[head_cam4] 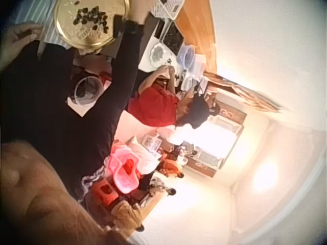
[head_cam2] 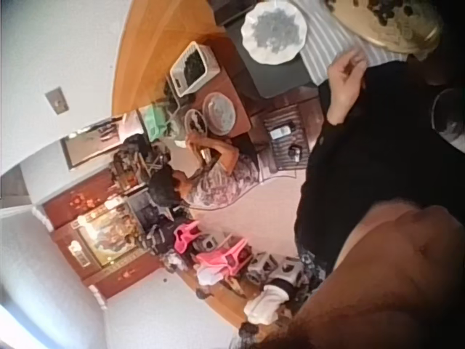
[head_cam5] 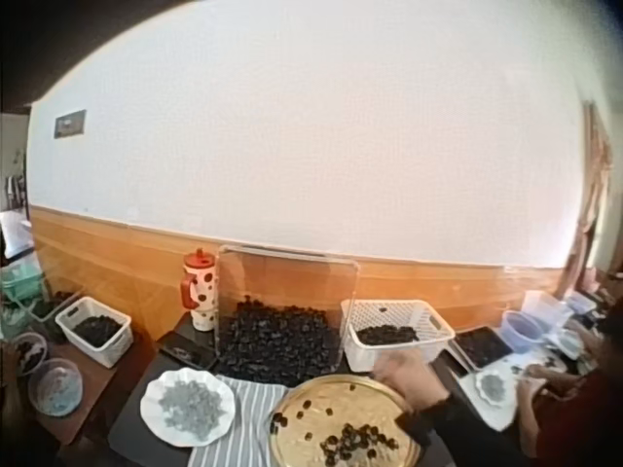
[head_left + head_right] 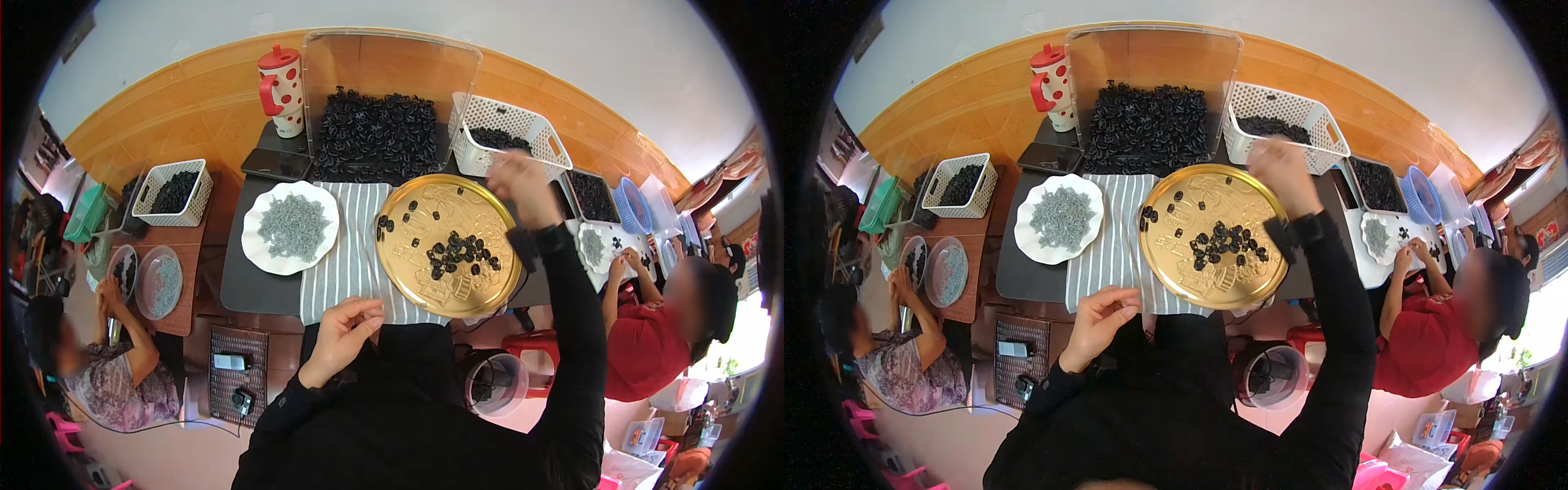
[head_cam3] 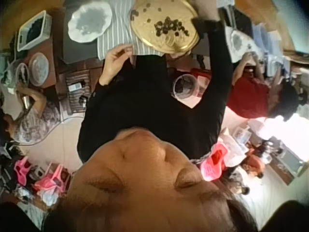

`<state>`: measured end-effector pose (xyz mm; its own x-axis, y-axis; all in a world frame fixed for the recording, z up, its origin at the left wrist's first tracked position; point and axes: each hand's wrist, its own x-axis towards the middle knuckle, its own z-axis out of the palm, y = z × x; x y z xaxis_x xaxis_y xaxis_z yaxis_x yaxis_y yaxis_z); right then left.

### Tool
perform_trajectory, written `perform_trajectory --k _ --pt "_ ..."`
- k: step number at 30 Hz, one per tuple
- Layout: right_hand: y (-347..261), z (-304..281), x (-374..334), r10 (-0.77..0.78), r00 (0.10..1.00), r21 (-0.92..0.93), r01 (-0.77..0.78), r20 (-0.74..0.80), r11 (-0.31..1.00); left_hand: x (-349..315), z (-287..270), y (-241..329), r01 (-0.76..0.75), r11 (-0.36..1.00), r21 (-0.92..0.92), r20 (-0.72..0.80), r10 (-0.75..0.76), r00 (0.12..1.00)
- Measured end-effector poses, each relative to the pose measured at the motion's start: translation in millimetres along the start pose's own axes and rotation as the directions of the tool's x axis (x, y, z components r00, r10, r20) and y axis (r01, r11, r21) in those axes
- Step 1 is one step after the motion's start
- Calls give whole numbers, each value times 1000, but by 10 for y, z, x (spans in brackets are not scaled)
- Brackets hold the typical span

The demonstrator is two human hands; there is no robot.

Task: The person assembles small plastic components by hand, fitting the pieces together and picking up parts from a tray.

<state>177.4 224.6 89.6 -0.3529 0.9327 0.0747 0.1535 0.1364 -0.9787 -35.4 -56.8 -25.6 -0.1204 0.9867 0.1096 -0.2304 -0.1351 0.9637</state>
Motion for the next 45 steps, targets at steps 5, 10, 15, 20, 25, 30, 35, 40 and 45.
perform_trajectory --k 5,10,15,20,25,30,35,40,45 --pt "536 314 -122 27 923 -552 205 383 808 -66 -109 -59 99 994 53 -69 -95 993" --pt "763 617 3 -109 891 -728 425 440 538 -51 -105 -23 95 995 43 -17 -95 995" --pt "993 622 184 -60 873 -717 436 485 545 8 -100 42 62 983 175 0 -63 998" --pt "939 648 131 -27 893 -722 380 449 578 196 20 165 -83 901 425 5 89 996" --pt "815 618 -95 -62 910 -650 338 409 680 620 345 149 -386 610 692 229 321 919" --pt "459 576 -716 -223 896 -429 388 385 816 834 501 69 -448 353 821 443 100 891" --pt "452 462 -1190 -306 888 -292 410 343 864 913 561 9 -525 220 822 544 -31 839" --pt "495 327 -1439 -254 937 -203 304 238 931 970 615 -1 -543 177 821 563 -87 822" --pt "623 286 -1539 -142 984 -96 153 110 984 984 700 97 -598 14 802 597 -85 798"
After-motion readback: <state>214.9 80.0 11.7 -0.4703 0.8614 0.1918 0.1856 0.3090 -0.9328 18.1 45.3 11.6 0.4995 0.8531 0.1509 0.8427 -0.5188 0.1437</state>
